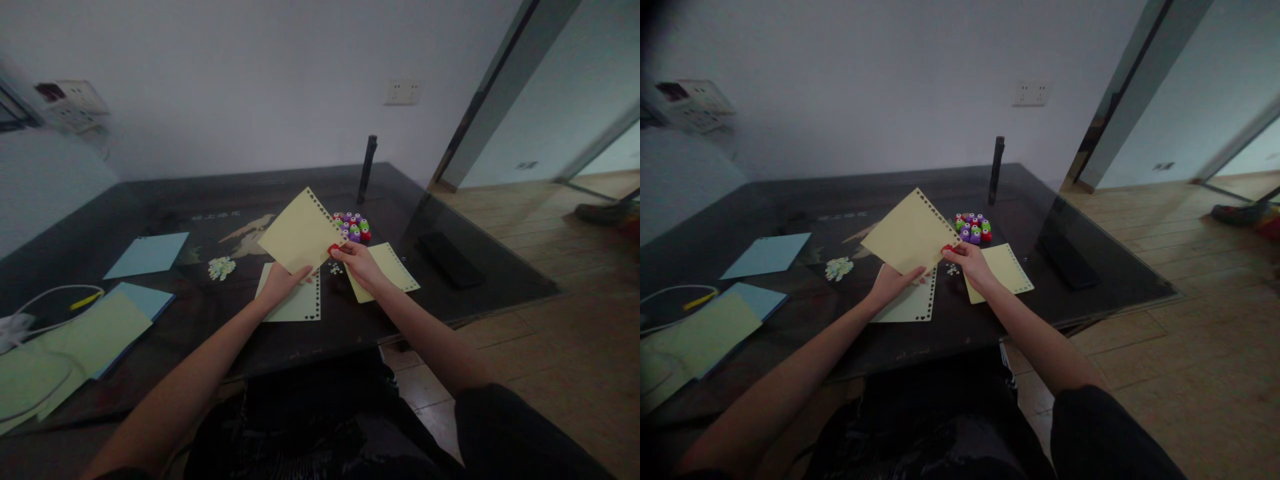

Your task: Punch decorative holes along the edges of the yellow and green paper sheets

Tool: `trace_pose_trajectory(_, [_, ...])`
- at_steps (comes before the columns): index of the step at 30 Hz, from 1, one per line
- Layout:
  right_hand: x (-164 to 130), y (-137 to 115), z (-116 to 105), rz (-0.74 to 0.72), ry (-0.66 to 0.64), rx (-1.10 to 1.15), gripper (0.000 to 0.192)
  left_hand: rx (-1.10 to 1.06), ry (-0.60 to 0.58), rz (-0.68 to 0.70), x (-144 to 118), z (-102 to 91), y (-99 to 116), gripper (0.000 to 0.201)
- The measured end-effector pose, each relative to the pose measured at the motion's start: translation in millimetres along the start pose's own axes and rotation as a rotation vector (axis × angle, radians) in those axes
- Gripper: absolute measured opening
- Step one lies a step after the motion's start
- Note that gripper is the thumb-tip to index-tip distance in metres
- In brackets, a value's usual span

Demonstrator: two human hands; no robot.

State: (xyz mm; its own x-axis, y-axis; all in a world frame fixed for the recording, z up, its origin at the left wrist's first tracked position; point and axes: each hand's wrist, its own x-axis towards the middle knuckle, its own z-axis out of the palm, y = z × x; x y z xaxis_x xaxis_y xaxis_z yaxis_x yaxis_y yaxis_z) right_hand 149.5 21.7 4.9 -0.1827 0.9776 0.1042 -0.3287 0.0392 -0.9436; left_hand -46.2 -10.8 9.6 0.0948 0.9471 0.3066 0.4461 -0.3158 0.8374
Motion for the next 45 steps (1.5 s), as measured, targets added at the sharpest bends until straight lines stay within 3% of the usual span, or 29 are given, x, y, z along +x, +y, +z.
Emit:
trace_pose_trajectory(37, [-2,-13,-3,0.050,-0.042,-0.033,0.027,-0.110,-0.013,0.004,4,-2.6,-11,0.024])
trace_pose_trajectory(45, [-4,-13,-3,0.042,-0.102,-0.053,0.024,-0.105,-0.035,-0.023,3,-2.7,-9,0.025])
